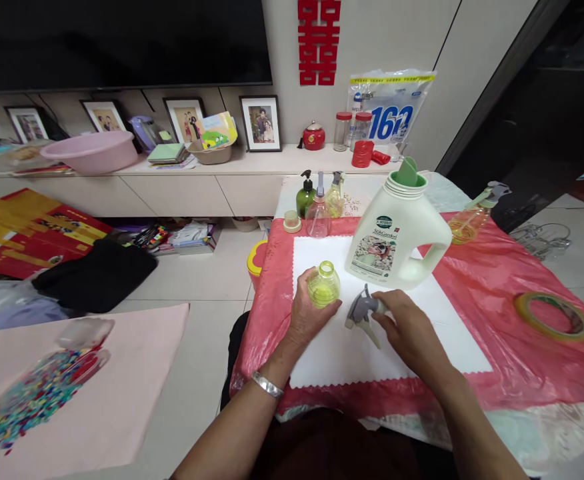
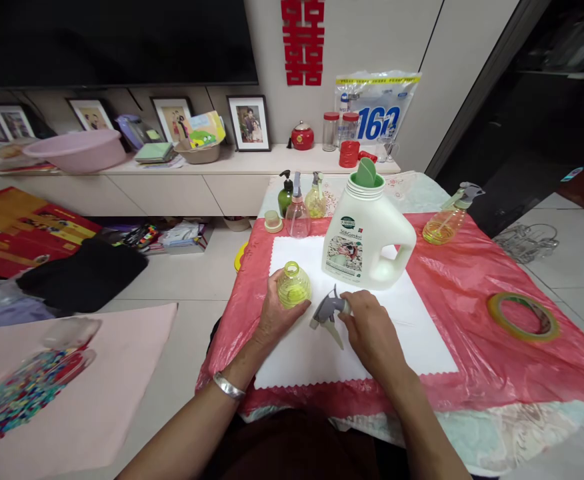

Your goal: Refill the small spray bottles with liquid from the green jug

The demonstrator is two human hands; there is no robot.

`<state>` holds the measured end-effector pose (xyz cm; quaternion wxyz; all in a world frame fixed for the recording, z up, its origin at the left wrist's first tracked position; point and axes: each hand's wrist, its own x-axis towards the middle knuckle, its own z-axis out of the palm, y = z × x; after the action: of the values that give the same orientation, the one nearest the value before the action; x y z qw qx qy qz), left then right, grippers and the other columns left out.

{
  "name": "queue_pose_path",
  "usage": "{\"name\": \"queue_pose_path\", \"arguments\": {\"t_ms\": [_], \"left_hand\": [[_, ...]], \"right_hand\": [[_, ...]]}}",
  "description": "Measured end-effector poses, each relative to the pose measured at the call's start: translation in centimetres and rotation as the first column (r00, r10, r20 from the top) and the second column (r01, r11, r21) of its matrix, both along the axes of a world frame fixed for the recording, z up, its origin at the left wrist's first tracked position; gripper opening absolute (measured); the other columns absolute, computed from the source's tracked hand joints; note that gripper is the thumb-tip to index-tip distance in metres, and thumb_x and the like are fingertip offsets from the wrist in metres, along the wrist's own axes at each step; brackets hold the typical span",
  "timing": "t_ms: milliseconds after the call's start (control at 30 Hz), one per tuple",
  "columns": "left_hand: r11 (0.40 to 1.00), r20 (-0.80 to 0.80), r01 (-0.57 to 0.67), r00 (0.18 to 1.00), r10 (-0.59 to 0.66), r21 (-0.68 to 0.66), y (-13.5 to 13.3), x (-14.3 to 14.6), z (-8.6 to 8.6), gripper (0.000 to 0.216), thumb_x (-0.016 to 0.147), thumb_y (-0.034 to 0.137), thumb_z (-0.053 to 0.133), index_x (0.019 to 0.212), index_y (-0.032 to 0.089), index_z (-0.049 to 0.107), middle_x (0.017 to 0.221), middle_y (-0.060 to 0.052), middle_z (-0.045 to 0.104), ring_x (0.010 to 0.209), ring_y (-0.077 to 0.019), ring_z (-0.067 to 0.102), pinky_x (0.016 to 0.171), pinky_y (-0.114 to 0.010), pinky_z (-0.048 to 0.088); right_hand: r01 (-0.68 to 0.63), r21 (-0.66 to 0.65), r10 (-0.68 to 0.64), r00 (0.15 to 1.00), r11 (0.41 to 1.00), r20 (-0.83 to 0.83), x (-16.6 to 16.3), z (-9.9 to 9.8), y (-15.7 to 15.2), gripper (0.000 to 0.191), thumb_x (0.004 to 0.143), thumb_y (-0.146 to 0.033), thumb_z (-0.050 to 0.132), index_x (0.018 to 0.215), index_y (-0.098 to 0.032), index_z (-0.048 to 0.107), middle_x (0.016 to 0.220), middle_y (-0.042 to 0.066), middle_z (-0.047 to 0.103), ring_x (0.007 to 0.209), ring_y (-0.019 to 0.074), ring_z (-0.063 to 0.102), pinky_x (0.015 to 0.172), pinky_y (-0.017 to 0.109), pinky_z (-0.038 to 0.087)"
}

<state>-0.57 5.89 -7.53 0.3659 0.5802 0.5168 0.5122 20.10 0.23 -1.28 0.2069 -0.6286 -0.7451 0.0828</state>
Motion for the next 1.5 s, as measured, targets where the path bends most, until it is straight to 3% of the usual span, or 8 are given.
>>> {"name": "queue_pose_path", "arguments": {"t_ms": [133, 233, 333, 533, 733, 867, 1100, 1500], "left_hand": [[1.0, -0.008, -0.009, 1.0, 0.009, 0.0, 0.0, 0.1, 0.0, 0.081, 0.06, 0.018, 0.08, 0.131, 0.023, 0.041, 0.134, -0.011, 0.056, 0.127, -0.0295, 0.055, 0.109, -0.047, 0.044], [1.0, -0.003, -0.004, 1.0, 0.004, -0.023, 0.0, 0.1, 0.0, 0.081, 0.06, 0.021, 0.08, 0.132, 0.024, 0.04, 0.134, -0.01, 0.056, 0.126, -0.0299, 0.055, 0.108, -0.049, 0.044], [0.999, 0.0, 0.002, 1.0, -0.002, -0.032, 0.0, 0.1, -0.1, 0.081, 0.061, 0.022, 0.079, 0.132, 0.024, 0.04, 0.135, -0.01, 0.055, 0.127, -0.0302, 0.054, 0.108, -0.049, 0.043], [1.0, 0.001, 0.007, 1.0, -0.007, -0.016, 0.0, 0.1, 0.1, 0.081, 0.061, 0.02, 0.077, 0.133, 0.022, 0.04, 0.135, -0.012, 0.055, 0.127, -0.0307, 0.053, 0.109, -0.051, 0.043], [1.0, 0.001, 0.005, 1.0, -0.005, -0.024, 0.0, 0.1, 0.2, 0.082, 0.06, 0.019, 0.079, 0.132, 0.022, 0.041, 0.135, -0.012, 0.055, 0.127, -0.0312, 0.054, 0.108, -0.051, 0.043], [0.999, 0.013, -0.003, 1.0, 0.003, -0.032, 0.0, 0.1, 0.3, 0.082, 0.058, 0.02, 0.08, 0.131, 0.023, 0.042, 0.134, -0.011, 0.056, 0.127, -0.0315, 0.054, 0.108, -0.05, 0.044], [1.0, -0.007, 0.008, 1.0, -0.008, 0.011, 0.0, 0.2, 0.4, 0.081, 0.06, 0.02, 0.08, 0.131, 0.02, 0.041, 0.134, -0.013, 0.056, 0.126, -0.0319, 0.056, 0.106, -0.05, 0.046], [0.998, -0.021, -0.016, 1.0, 0.017, 0.067, 0.0, 0.3, -0.5, 0.082, 0.063, 0.025, 0.081, 0.132, 0.019, 0.038, 0.131, -0.016, 0.059, 0.122, -0.0324, 0.06, 0.1, -0.05, 0.051]], "right_hand": [[0.113, 0.175, -0.017, 0.881, 0.978, -0.472, 0.2, 4.3, 0.1, 0.031, 0.089, -0.034, 0.065, 0.119, -0.026, 0.064, 0.109, 0.004, 0.067, 0.082, 0.0165, 0.063, 0.075, 0.033, 0.052], [0.219, 0.182, 0.047, 0.508, 0.959, -0.86, -0.7, 7.5, 0.8, 0.034, 0.082, -0.033, 0.073, 0.115, -0.028, 0.068, 0.108, 0.003, 0.068, 0.088, 0.018, 0.067, 0.076, 0.034, 0.056], [0.194, 0.19, 0.158, 0.167, 0.962, -0.973, -2.4, 9.6, 1.9, 0.029, 0.08, -0.031, 0.077, 0.107, -0.025, 0.072, 0.097, 0.002, 0.069, 0.084, 0.0158, 0.069, 0.07, 0.027, 0.058], [0.172, 0.243, 0.236, 0.061, 0.955, -0.97, -5.0, 10.5, 3.7, 0.025, 0.08, -0.029, 0.077, 0.104, -0.024, 0.073, 0.097, 0.002, 0.069, 0.084, 0.0138, 0.069, 0.069, 0.024, 0.059], [0.13, 0.293, 0.273, 0.153, 0.947, -0.95, -6.4, 10.6, 5.0, 0.023, 0.085, -0.033, 0.068, 0.107, -0.028, 0.068, 0.103, 0.003, 0.067, 0.089, 0.0177, 0.068, 0.078, 0.035, 0.061], [0.05, 0.232, 0.218, 0.202, 0.971, -0.955, -7.1, 8.7, 5.9, 0.03, 0.083, -0.037, 0.07, 0.11, -0.025, 0.065, 0.101, 0.004, 0.067, 0.092, 0.0209, 0.069, 0.08, 0.04, 0.06], [-0.125, 0.095, 0.149, 0.574, 0.988, -0.805, -7.4, 4.2, 6.4, 0.029, 0.083, -0.022, 0.06, 0.11, -0.026, 0.069, 0.108, 0.003, 0.07, 0.098, 0.0199, 0.066, 0.088, 0.038, 0.055], [-0.134, 0.075, 0.15, 0.732, 0.988, -0.665, -8.3, 2.7, 6.4, 0.032, 0.084, -0.017, 0.051, 0.112, -0.022, 0.066, 0.106, 0.005, 0.07, 0.097, 0.0196, 0.064, 0.087, 0.035, 0.05]]}}
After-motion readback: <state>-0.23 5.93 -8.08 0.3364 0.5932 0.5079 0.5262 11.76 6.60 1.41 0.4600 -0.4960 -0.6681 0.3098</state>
